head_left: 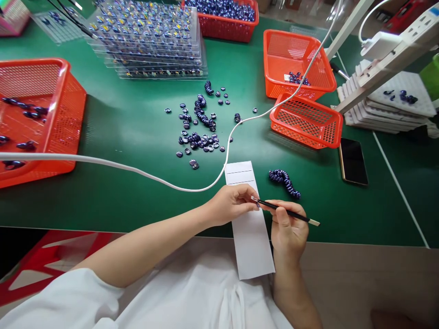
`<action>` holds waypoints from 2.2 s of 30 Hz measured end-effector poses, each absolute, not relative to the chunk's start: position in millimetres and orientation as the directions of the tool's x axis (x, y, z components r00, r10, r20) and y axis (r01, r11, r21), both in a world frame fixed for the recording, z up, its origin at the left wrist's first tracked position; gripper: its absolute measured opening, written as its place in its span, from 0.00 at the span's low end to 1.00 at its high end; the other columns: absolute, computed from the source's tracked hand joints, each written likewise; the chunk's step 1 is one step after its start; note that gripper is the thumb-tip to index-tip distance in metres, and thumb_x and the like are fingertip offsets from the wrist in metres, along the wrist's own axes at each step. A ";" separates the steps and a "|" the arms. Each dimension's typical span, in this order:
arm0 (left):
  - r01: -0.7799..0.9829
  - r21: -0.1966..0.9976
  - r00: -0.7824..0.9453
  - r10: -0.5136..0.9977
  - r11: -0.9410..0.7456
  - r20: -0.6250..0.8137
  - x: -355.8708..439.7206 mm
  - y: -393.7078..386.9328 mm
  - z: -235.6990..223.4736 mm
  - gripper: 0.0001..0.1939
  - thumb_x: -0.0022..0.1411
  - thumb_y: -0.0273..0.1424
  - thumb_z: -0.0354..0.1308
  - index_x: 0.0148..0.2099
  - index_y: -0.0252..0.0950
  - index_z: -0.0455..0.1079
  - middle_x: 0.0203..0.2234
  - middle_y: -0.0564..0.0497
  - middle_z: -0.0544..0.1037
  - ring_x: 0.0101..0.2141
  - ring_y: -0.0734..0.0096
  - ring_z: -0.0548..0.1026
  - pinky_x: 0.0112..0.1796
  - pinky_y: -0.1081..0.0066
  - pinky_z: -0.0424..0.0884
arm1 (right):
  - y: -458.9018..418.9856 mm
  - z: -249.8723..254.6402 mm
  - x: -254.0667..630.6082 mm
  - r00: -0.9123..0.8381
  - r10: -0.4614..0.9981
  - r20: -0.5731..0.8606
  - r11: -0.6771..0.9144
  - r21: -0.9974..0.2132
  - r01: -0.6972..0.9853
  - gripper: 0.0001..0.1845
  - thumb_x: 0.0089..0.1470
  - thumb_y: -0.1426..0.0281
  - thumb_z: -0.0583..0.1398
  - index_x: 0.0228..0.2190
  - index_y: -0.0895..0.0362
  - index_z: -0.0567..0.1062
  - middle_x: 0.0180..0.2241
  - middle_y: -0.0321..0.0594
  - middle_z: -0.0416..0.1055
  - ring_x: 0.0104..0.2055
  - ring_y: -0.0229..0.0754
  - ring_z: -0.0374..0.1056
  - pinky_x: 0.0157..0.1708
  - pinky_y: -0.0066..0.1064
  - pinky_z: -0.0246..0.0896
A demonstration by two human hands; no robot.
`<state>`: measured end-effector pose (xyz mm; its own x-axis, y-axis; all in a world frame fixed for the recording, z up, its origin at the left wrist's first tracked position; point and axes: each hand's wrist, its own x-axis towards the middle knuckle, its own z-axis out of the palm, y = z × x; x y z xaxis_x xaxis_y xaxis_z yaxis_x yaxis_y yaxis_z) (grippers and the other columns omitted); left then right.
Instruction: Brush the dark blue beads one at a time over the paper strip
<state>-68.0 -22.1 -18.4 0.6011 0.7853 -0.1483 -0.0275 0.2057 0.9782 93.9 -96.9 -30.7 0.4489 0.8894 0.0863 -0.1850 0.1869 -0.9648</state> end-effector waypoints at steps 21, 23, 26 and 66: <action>0.091 0.989 0.610 0.778 0.118 -0.149 -72.5 -18.1 -18.4 0.14 0.54 0.32 0.69 0.41 0.32 0.75 0.29 0.52 0.77 0.29 0.75 0.74 0.33 0.75 0.73 | -101.4 -22.9 105.5 0.604 0.788 0.119 0.171 -0.985 -0.029 0.07 0.54 0.68 0.69 0.32 0.57 0.76 0.31 0.37 0.80 0.24 0.38 0.76 0.28 0.33 0.75; 0.111 0.991 0.581 0.804 0.075 -0.126 -72.0 -19.4 -19.8 0.13 0.54 0.32 0.68 0.42 0.33 0.75 0.28 0.52 0.77 0.29 0.75 0.74 0.33 0.75 0.73 | -105.0 -24.6 105.8 0.615 0.775 0.145 0.160 -0.987 0.031 0.06 0.53 0.69 0.69 0.31 0.57 0.77 0.31 0.37 0.80 0.24 0.38 0.76 0.27 0.32 0.74; 0.136 0.991 0.552 0.829 0.014 -0.088 -71.1 -20.8 -21.7 0.12 0.55 0.31 0.68 0.41 0.33 0.76 0.28 0.52 0.78 0.28 0.75 0.75 0.33 0.75 0.74 | -108.6 -29.2 103.4 0.601 0.777 0.188 0.157 -0.982 0.103 0.05 0.54 0.69 0.68 0.32 0.56 0.77 0.31 0.38 0.80 0.24 0.38 0.75 0.26 0.32 0.74; 0.193 0.980 0.529 0.846 -0.044 -0.066 -68.7 -19.9 -23.7 0.11 0.56 0.31 0.65 0.41 0.31 0.76 0.28 0.50 0.79 0.28 0.75 0.76 0.31 0.76 0.74 | -115.6 -40.6 117.2 0.209 0.917 0.339 0.279 -0.921 0.270 0.13 0.58 0.77 0.63 0.42 0.49 0.78 0.43 0.39 0.80 0.42 0.44 0.78 0.40 0.42 0.79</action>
